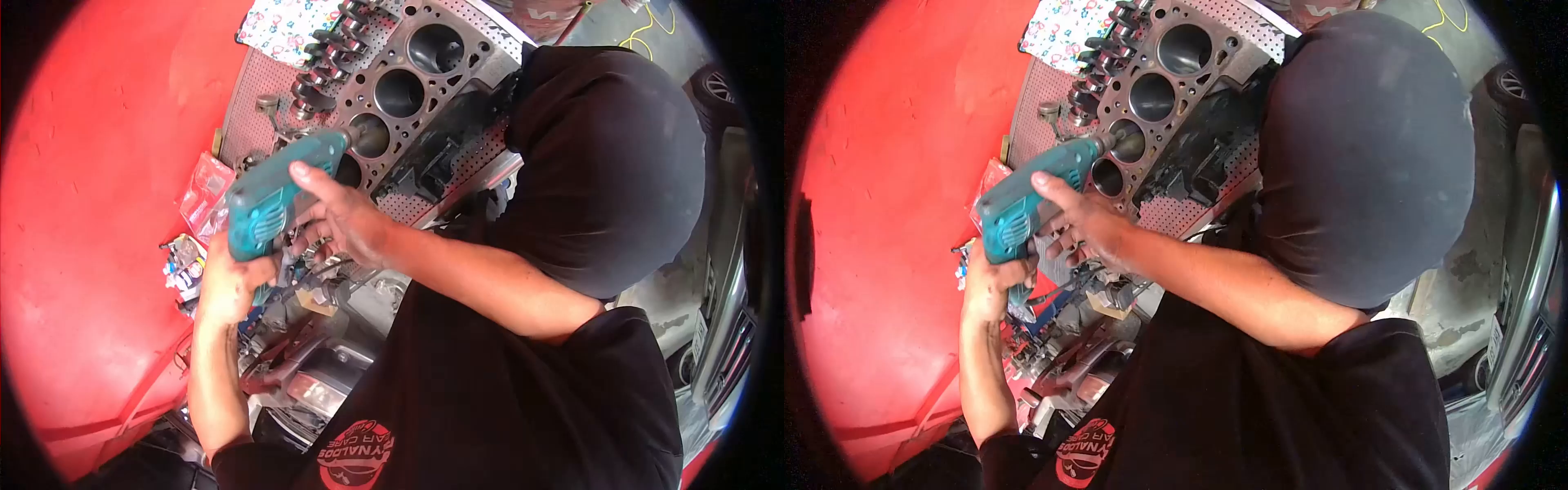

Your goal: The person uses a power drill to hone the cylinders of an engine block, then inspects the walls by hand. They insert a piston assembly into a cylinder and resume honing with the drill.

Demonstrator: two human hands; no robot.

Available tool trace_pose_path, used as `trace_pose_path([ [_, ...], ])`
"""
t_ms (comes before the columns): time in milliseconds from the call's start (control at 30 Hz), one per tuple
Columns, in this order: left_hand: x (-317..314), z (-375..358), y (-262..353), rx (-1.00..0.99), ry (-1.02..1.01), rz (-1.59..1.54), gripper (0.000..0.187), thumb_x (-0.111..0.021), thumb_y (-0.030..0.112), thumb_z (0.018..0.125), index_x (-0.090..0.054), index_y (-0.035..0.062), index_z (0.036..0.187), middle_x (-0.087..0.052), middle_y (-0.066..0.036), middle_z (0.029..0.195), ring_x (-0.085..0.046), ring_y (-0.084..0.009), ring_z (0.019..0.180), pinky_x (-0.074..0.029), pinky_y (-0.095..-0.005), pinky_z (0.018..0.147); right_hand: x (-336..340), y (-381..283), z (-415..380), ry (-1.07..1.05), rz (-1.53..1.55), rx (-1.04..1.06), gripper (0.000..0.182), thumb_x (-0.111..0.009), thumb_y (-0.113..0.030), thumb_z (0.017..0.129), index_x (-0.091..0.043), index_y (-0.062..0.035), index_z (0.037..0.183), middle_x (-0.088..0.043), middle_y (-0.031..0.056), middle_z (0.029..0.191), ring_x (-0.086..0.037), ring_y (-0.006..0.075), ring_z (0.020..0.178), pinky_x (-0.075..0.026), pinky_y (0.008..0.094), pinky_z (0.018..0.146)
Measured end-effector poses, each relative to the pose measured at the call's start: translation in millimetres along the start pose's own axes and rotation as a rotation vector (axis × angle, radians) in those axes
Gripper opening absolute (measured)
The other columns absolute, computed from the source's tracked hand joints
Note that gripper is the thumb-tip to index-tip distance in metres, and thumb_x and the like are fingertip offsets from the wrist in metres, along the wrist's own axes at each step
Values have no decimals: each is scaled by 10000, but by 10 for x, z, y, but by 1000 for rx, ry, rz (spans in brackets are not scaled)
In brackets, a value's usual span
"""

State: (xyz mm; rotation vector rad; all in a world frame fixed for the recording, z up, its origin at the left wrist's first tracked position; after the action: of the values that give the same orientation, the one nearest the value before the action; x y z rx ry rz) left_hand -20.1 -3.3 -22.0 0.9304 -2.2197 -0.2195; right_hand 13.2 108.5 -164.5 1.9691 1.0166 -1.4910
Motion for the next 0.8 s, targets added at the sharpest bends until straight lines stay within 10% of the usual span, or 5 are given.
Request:
trace_pose_path([
  [800,82,126,153,-2,-17,14,246,-609,6,659,-665,-32,896,-644,-58,709,-601,-151,606,-486,-300,568,-12,-103,46,-15,16,33,892,-499,-862,849,-581,-100,1305,-633,105,1082,-655,182,836,-489,338,671],
])
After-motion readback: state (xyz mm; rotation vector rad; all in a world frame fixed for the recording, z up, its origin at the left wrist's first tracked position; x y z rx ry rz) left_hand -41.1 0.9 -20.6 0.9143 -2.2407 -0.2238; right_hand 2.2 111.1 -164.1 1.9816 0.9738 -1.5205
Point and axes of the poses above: each hand's wrist, its own z-axis towards the middle knuckle, its own x-axis out of the back of the hand, y = z × x, the point moved 3 cm from there along z, towards the middle knuckle
